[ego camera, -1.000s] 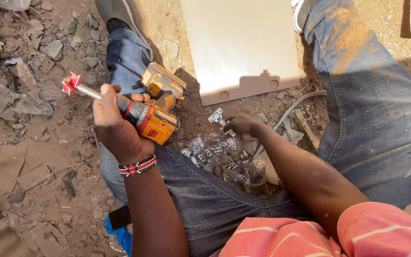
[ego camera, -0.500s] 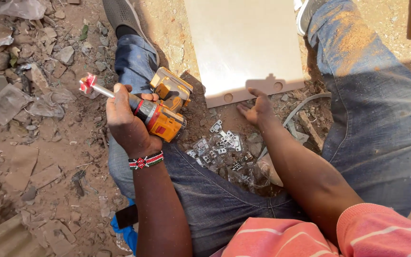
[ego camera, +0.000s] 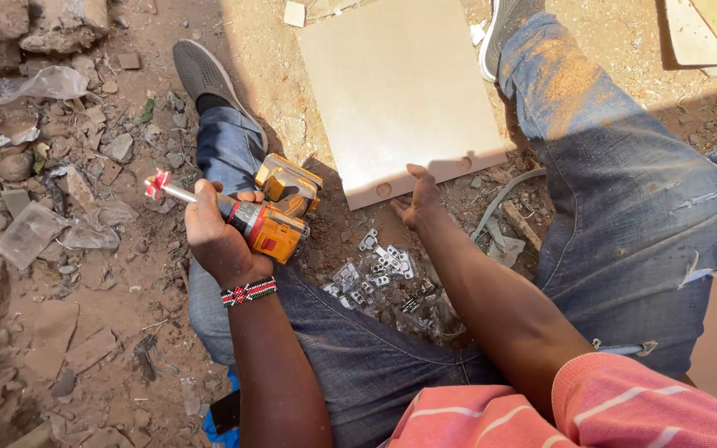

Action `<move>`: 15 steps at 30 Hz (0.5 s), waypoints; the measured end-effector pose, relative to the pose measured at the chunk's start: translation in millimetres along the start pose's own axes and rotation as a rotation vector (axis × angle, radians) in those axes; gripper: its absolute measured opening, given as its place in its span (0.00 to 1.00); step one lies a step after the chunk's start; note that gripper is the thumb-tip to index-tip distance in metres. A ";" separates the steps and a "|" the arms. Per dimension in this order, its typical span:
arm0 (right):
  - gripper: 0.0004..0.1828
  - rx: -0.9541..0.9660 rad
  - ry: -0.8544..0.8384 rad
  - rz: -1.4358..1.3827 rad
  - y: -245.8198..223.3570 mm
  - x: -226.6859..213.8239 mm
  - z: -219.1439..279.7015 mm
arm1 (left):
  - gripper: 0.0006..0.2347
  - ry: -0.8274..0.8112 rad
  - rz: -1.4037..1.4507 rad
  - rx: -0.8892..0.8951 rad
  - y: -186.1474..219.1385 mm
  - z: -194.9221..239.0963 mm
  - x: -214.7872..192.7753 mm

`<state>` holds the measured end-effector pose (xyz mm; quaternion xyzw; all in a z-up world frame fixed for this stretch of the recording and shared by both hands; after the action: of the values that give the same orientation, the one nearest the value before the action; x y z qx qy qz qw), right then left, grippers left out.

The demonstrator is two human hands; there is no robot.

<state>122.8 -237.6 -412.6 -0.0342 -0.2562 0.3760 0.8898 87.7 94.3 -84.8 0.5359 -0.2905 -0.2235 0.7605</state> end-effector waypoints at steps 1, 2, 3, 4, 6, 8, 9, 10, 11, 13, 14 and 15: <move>0.61 -0.082 -0.007 0.019 -2.2 -0.3 1.6 | 0.09 0.015 -0.008 -0.008 1.1 1.0 0.2; 0.61 -0.090 -0.004 0.012 -11.1 16.6 25.0 | 0.09 0.004 -0.007 -0.010 2.6 1.4 1.9; 0.60 -0.171 -0.108 -0.003 -27.0 43.6 48.7 | 0.08 0.033 0.001 -0.005 4.8 3.1 -0.4; 0.59 -0.259 -0.217 -0.022 -44.4 72.7 73.2 | 0.08 0.055 0.011 0.006 7.7 2.7 -1.1; 0.63 -0.353 -0.232 0.043 -83.2 100.8 76.8 | 0.09 0.060 0.055 -0.012 8.2 1.6 0.1; 0.67 -0.458 -0.244 0.104 -131.9 130.5 111.3 | 0.09 0.055 0.102 -0.028 6.4 5.6 -1.9; 0.68 -0.483 -0.239 0.243 -156.0 147.7 141.5 | 0.09 0.068 0.050 -0.023 6.0 8.9 -7.9; 0.70 -0.530 -0.229 0.381 -194.1 167.5 173.3 | 0.08 0.065 0.015 -0.013 3.1 5.6 0.1; 0.70 -0.581 -0.226 0.365 -234.1 170.6 190.2 | 0.08 0.019 0.041 -0.004 6.0 5.0 2.0; 0.20 -0.807 -0.023 0.797 -311.5 155.4 242.0 | 0.07 -0.158 0.095 -0.114 -9.4 9.4 7.3; 0.20 -0.831 0.021 0.777 -351.2 132.5 262.4 | 0.07 -0.205 0.097 -0.135 -12.3 13.5 16.6; 0.15 -1.101 -0.016 0.921 -395.6 130.3 303.0 | 0.07 -0.192 0.018 -0.124 -12.3 15.0 19.5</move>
<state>311.0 -470.9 6.2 -0.5798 -0.3749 0.5299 0.4924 91.3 67.4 -88.6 0.4614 -0.3525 -0.2845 0.7629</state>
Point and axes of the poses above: each hand's wrist, its own z-axis away from the middle knuckle, its own x-axis out of the palm, y = z × x, the point moved 10 cm from there along -z, towards the middle knuckle, and after that the axes turned 9 degrees about -y, right-handed, at the moved point
